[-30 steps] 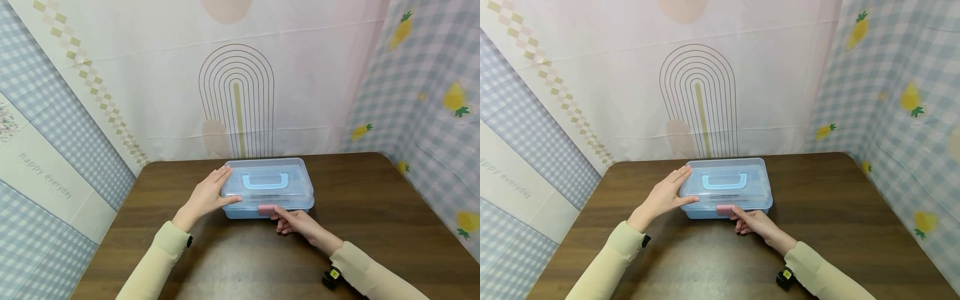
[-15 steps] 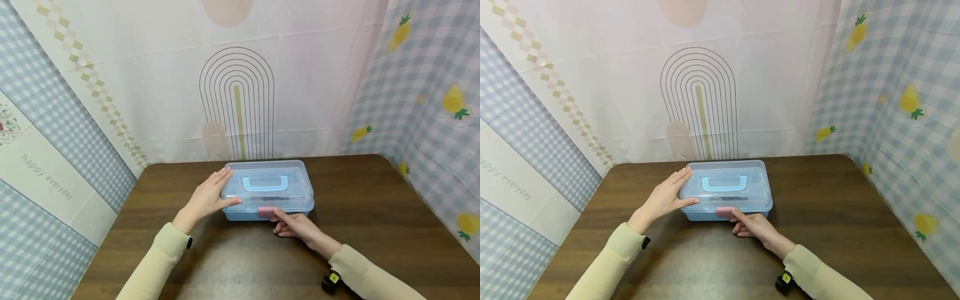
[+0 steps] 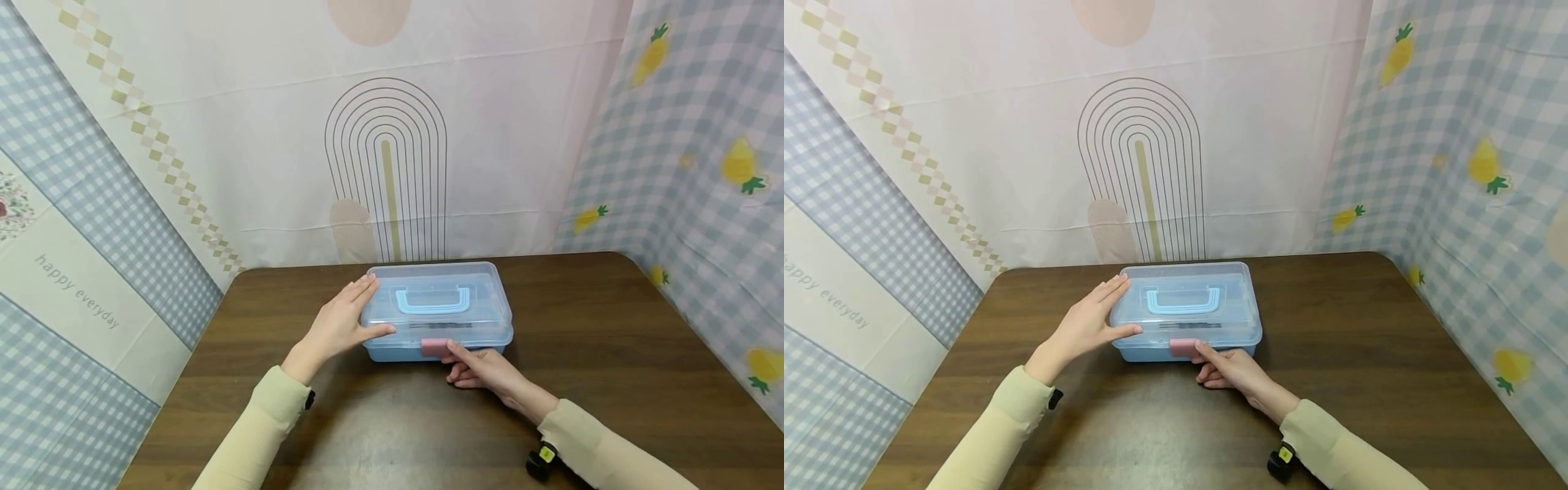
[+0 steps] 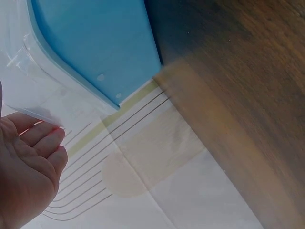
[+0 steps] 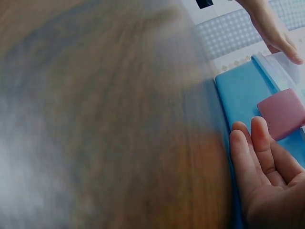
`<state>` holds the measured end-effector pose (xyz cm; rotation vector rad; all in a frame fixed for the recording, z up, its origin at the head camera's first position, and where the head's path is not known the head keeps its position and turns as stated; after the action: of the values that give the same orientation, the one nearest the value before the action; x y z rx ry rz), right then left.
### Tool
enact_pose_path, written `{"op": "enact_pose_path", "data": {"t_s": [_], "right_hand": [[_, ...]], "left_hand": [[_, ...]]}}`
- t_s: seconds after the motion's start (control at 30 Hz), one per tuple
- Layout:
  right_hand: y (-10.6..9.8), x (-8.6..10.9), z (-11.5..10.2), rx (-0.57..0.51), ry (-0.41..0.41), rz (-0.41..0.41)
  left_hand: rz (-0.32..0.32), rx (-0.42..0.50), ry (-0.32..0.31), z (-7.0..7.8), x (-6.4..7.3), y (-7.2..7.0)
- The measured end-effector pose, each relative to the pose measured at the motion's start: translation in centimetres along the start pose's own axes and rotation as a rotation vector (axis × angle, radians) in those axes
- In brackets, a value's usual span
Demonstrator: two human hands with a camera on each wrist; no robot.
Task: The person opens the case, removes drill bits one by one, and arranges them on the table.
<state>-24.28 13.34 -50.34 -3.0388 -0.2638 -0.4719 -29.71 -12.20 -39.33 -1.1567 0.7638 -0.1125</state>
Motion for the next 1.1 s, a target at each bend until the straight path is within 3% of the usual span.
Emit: {"op": "enact_pose_path", "data": {"t_s": [0.37,0.7,1.1], "right_hand": [[-0.2,0.01,-0.23,0.058,-0.005,0.026],[-0.08,0.03,0.18,0.016,0.032,0.093],[-0.06,0.32,-0.43,0.077,0.001,0.027]], "left_hand": [[0.0,-0.005,0.002,0.03,-0.17,-0.11],[-0.005,0.002,-0.01,-0.01,-0.02,-0.12],[-0.031,0.001,-0.016,-0.02,-0.13,-0.21]]}}
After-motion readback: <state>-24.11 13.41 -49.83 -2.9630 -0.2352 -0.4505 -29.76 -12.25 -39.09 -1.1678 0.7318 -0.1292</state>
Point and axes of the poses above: each hand's wrist, its own x-axis away from the middle knuckle, its own y-axis out of the palm, z = x × y, the point moved 6 cm from there along -x, towards the middle knuckle, and after that the axes turned 11 degrees about z, right-handed, at the moved point
